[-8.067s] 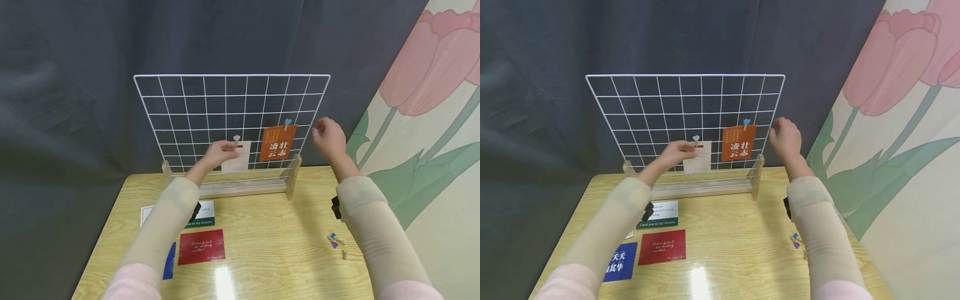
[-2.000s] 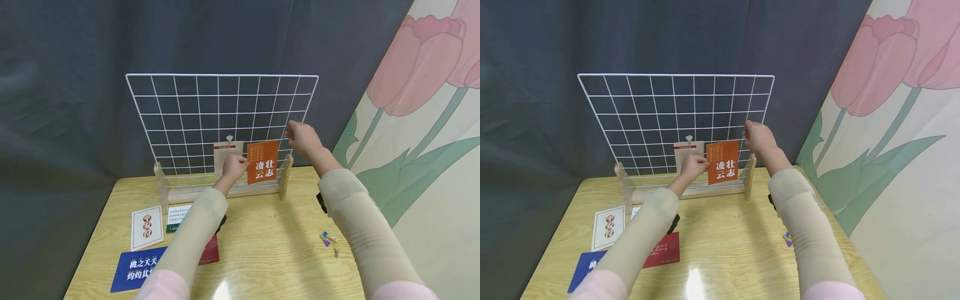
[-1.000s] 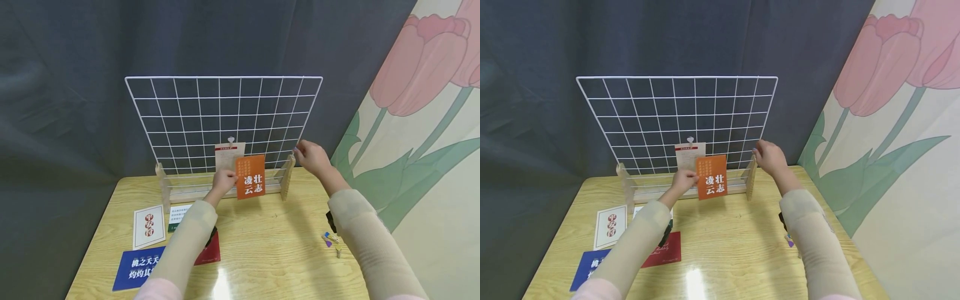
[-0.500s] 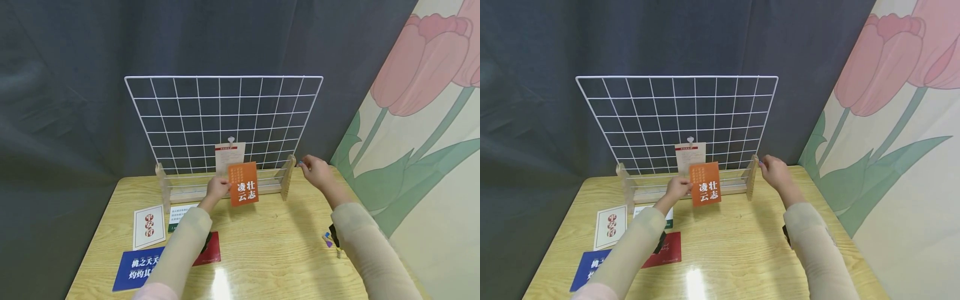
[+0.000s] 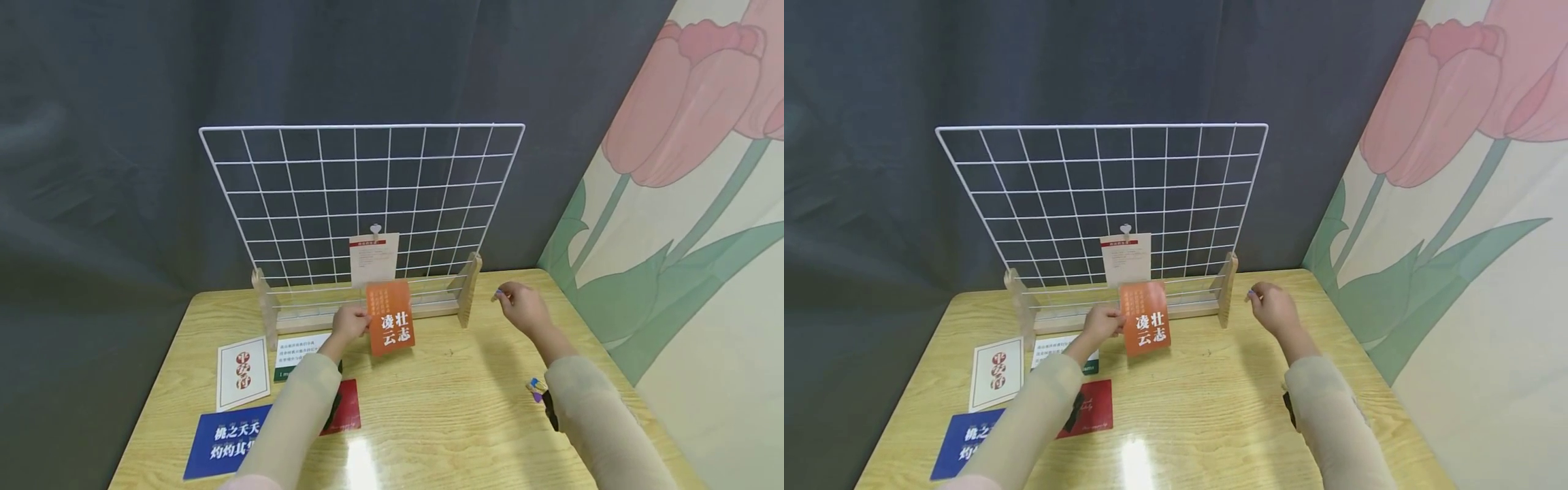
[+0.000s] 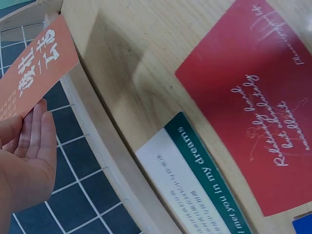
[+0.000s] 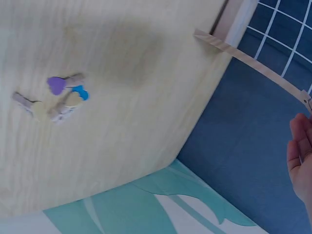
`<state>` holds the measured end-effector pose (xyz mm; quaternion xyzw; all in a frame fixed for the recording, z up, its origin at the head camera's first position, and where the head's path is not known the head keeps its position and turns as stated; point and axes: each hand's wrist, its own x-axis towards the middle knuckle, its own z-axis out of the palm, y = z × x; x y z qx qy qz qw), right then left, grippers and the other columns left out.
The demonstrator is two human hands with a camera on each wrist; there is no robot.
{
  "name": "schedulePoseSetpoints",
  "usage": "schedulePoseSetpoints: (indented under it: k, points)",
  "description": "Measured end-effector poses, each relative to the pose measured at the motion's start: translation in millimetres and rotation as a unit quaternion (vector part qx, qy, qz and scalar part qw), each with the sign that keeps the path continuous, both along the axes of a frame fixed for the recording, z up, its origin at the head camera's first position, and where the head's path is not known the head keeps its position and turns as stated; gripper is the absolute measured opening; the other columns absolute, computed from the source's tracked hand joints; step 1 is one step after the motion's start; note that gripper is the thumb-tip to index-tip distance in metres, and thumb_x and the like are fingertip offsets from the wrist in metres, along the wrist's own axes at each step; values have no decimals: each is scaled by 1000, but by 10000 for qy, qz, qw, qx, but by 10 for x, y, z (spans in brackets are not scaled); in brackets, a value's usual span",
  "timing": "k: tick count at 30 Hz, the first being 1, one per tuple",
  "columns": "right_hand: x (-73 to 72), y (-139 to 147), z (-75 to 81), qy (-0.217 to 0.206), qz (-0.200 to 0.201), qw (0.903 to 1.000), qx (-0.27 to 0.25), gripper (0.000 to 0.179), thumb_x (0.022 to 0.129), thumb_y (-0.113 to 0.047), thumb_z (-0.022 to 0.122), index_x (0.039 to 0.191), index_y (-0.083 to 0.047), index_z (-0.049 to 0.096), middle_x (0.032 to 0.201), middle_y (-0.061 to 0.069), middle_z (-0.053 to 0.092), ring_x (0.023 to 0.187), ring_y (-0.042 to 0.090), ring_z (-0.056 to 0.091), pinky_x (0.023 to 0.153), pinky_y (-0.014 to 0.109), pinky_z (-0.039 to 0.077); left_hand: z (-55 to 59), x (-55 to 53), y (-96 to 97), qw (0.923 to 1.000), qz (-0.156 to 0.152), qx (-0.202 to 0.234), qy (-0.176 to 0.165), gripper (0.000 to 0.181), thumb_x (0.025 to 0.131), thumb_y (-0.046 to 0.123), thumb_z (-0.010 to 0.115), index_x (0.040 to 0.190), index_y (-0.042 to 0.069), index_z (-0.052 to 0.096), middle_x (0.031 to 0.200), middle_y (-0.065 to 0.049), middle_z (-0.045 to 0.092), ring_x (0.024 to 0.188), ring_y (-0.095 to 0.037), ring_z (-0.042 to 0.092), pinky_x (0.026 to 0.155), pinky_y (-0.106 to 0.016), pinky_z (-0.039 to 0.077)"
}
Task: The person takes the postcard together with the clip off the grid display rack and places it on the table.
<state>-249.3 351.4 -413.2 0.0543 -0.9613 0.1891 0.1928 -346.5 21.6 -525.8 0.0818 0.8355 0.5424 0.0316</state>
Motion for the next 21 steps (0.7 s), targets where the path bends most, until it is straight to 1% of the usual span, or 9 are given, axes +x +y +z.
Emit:
schedulePoseSetpoints:
  k: [1, 2, 4, 6, 7, 9, 12, 16, 21]
  points:
    - [22, 7, -30, -61, -27, 10000, -22, 13, 84, -9, 53, 86, 1, 61, 74, 11, 60, 57, 20, 50, 51, 37, 41, 40, 54, -5, 10000, 33, -15, -3, 11, 79, 12, 63, 77, 3, 69, 70, -8, 63, 52, -17, 60, 44, -25, 46]
    - [45, 16, -59, -113, -58, 9999, -33, 14, 84, -10, 52, 87, 1, 61, 75, 11, 60, 58, 19, 50, 51, 36, 41, 19, 62, -1, 9999, 100, -40, -132, 11, 78, 12, 64, 77, 2, 68, 70, -9, 63, 52, -18, 60, 44, -25, 46]
    - [92, 34, -115, -210, -105, 9997, -46, 15, 85, -10, 52, 88, 2, 60, 74, 10, 59, 56, 18, 49, 50, 35, 40, 237, 257, 7, 9985, 239, -241, -437, 11, 79, 7, 62, 81, -3, 67, 72, -13, 63, 58, -24, 61, 47, -28, 48]
    - [142, 48, -169, -286, -159, 9995, -41, 15, 85, -11, 52, 88, 2, 60, 74, 9, 59, 54, 17, 47, 49, 34, 39, 304, 393, -12, 9990, 214, -177, -359, 13, 79, 3, 60, 84, -7, 65, 73, -15, 63, 60, -25, 61, 47, -27, 48]
    - [159, 58, -194, -321, -177, 9993, -40, 16, 85, -11, 52, 88, 2, 60, 73, 9, 59, 54, 16, 47, 49, 33, 39, 314, 438, -23, 9991, 188, -111, -374, 14, 79, 3, 59, 86, -8, 64, 74, -16, 63, 61, -26, 61, 48, -28, 48]
    - [193, 79, -241, -433, -199, 9988, -70, 17, 85, -11, 51, 88, 3, 60, 73, 9, 58, 52, 15, 45, 47, 32, 38, 290, 505, -51, 9993, 150, -23, -339, 15, 80, 3, 58, 88, -9, 63, 75, -17, 63, 62, -27, 61, 50, -28, 48]
    - [237, 111, -311, -539, -259, 9982, -107, 18, 85, -12, 51, 90, 3, 60, 74, 9, 58, 51, 15, 44, 47, 31, 37, 244, 583, -89, 9985, 230, 128, -490, 16, 81, 3, 57, 89, -9, 63, 78, -16, 62, 64, -27, 61, 56, -32, 50]
    - [284, 150, -410, -668, -347, 9970, -185, 19, 86, -13, 51, 91, 3, 59, 73, 8, 58, 49, 14, 42, 44, 29, 35, 170, 631, -112, 9961, 431, 210, -744, 14, 80, 2, 57, 88, -8, 64, 75, -14, 62, 64, -27, 61, 60, -35, 50]
    - [350, 181, -530, -845, -360, 9953, -316, 19, 87, -14, 50, 91, 2, 59, 72, 6, 57, 48, 13, 42, 43, 28, 35, 99, 651, -132, 9943, 581, 295, -845, 13, 78, 0, 58, 85, -8, 65, 66, -13, 61, 58, -24, 60, 56, -33, 51]
